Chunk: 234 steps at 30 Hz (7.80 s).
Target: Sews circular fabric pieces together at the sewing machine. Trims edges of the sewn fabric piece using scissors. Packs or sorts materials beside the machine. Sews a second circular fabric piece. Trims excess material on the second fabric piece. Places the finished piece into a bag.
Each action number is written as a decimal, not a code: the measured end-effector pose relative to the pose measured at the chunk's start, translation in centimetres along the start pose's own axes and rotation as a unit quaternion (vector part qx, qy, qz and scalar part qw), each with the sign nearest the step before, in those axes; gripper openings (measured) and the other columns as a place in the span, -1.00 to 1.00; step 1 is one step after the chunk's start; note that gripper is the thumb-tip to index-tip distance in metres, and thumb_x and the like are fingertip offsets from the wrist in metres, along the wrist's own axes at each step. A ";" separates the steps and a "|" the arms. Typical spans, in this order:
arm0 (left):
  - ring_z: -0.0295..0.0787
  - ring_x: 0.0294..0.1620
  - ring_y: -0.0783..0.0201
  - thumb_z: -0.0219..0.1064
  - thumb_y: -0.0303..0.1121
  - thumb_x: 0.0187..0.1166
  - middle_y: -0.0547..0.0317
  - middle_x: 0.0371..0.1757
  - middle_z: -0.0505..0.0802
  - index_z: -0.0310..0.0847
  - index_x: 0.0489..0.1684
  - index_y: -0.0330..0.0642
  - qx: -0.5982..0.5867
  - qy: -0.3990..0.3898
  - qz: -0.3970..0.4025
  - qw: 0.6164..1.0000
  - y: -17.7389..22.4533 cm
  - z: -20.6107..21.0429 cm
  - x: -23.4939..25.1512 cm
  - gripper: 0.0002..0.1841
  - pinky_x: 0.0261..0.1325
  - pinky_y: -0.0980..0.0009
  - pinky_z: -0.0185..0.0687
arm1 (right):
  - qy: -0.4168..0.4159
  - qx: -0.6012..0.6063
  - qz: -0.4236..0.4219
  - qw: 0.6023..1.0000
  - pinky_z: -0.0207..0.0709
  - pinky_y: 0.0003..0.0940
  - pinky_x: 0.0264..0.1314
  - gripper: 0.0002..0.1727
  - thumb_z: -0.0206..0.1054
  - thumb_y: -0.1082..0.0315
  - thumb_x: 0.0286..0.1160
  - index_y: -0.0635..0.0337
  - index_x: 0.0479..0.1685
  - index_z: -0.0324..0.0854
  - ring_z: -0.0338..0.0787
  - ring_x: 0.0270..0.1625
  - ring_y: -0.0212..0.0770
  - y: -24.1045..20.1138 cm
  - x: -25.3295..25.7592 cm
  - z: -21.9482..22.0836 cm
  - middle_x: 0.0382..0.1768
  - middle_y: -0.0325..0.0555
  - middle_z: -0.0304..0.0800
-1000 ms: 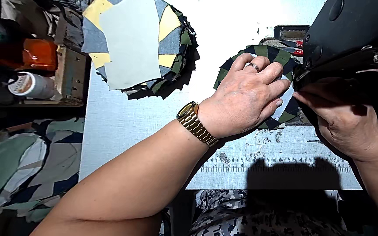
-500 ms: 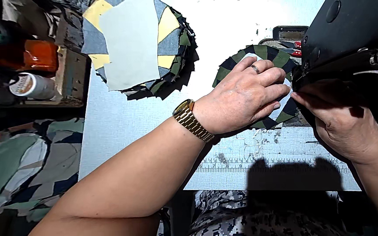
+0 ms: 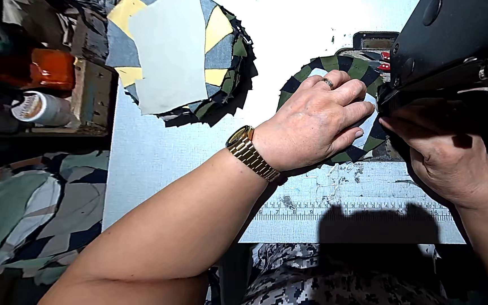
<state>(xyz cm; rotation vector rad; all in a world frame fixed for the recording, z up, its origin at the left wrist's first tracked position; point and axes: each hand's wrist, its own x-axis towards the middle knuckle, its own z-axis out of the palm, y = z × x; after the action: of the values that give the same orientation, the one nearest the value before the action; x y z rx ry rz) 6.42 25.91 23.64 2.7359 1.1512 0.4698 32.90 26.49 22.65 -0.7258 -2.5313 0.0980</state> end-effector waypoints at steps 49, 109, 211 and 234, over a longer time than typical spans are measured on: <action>0.29 0.77 -0.05 -0.13 -0.06 0.79 0.13 0.50 0.69 0.66 0.52 0.19 0.001 0.006 -0.030 1.000 -0.4 -0.1 -0.4 -0.49 0.74 -0.53 -0.59 | 0.005 0.005 -0.027 1.000 0.50 -0.01 0.53 -0.60 0.09 0.60 0.64 0.27 0.25 0.79 0.73 0.42 0.10 -0.8 -0.4 0.5 0.29 0.18 0.80; 0.48 0.53 -0.11 0.03 0.17 0.65 -0.06 0.38 0.68 0.66 0.45 0.03 0.037 0.016 -0.042 0.998 0.6 0.5 0.0 -0.40 0.59 -0.15 0.16 | 0.037 0.029 -0.053 0.997 0.54 -0.06 0.52 -0.64 0.11 0.62 0.61 0.33 0.16 0.80 0.76 0.38 0.10 -0.7 -0.4 0.4 0.20 0.21 0.83; 0.61 0.04 -0.03 0.08 -0.14 0.71 -0.01 0.01 0.75 0.80 0.27 -0.01 0.047 0.031 0.000 0.998 0.1 -0.6 -0.3 -0.59 0.12 0.05 0.37 | 0.009 0.048 -0.048 0.998 0.57 -0.05 0.47 -0.64 0.11 0.63 0.61 0.35 0.18 0.78 0.75 0.36 0.12 -1.4 0.1 0.7 0.24 0.27 0.77; 0.56 0.50 -0.01 0.13 -0.22 0.76 -0.02 0.40 0.74 0.79 0.32 -0.01 -0.017 0.064 0.005 0.998 -1.2 -0.7 -0.4 -0.64 0.50 0.05 0.42 | 0.001 0.026 -0.040 0.999 0.59 -0.05 0.44 -0.63 0.12 0.64 0.57 0.29 0.09 0.85 0.80 0.32 0.11 -1.4 -0.4 0.6 0.15 0.19 0.86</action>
<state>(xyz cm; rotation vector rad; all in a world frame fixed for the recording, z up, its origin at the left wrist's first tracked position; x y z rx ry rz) 5.14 26.47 23.96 2.7179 1.1464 0.6700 32.24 25.15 22.23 -0.6035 -2.5434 0.1347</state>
